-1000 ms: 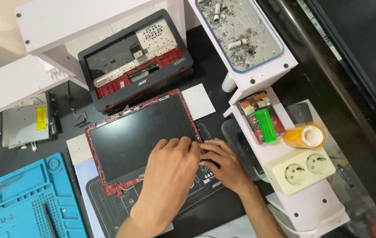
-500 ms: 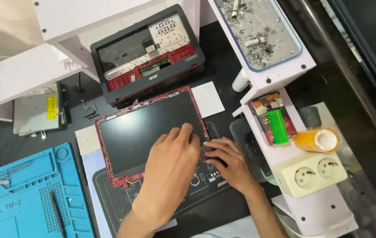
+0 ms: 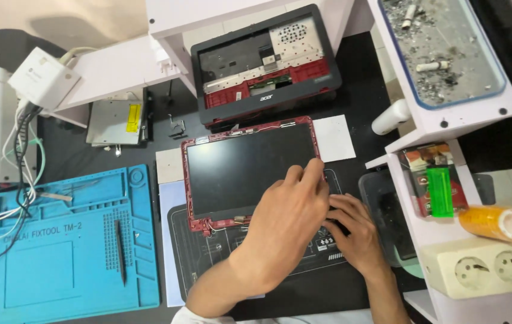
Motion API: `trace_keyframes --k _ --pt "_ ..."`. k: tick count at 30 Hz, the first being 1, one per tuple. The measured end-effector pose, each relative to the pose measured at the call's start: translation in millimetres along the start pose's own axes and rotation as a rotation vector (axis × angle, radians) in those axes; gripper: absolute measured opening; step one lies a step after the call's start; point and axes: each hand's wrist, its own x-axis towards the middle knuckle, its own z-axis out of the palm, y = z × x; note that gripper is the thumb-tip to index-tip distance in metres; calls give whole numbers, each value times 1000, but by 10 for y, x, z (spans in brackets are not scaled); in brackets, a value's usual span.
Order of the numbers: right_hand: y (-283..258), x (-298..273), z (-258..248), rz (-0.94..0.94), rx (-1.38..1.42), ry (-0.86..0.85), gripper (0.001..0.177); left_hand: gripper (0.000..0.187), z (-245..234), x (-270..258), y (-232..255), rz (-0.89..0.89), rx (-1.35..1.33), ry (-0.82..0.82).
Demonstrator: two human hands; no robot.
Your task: The person uses a screwdriver to remove screws from the back of a red laptop. They then lift the screen assembly off the base and set it aside. The person proceeds to remove screws from the laptop's internal metal frame and disconnects a ribbon cable from the motherboard.
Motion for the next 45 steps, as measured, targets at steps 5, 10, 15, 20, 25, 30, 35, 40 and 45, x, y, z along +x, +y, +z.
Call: trace_keyframes --k 5,10,15,20,25,30,35,40,45 --pt "-75 16 -25 16 12 -8 25 22 84 -7 -29 -32 -47 -11" --pt "-88 26 -62 2 40 -18 24 28 -17 7 -25 -28 -49 -95" --pt "-161 79 -103 7 109 -15 21 24 130 0 -55 -90 -42 -125" --pt "-183 84 -129 -32 111 2 19 39 -117 20 -25 -56 -124 -189" --pt "-184 76 -139 -20 148 -7 19 24 25 4 -43 -134 -36 -221" --pt "-180 67 -139 -20 174 -6 19 44 -78 -2 -4 -87 -183 -199" --pt "-181 58 -118 -26 173 1 19 40 -67 -14 -40 -115 -167 -185" --pt "-241 74 -155 -21 197 -16 19 45 -57 -12 -52 -101 -138 -190" --pt "-189 66 -125 1 204 9 19 13 -91 -82 -206 -157 -143 21"
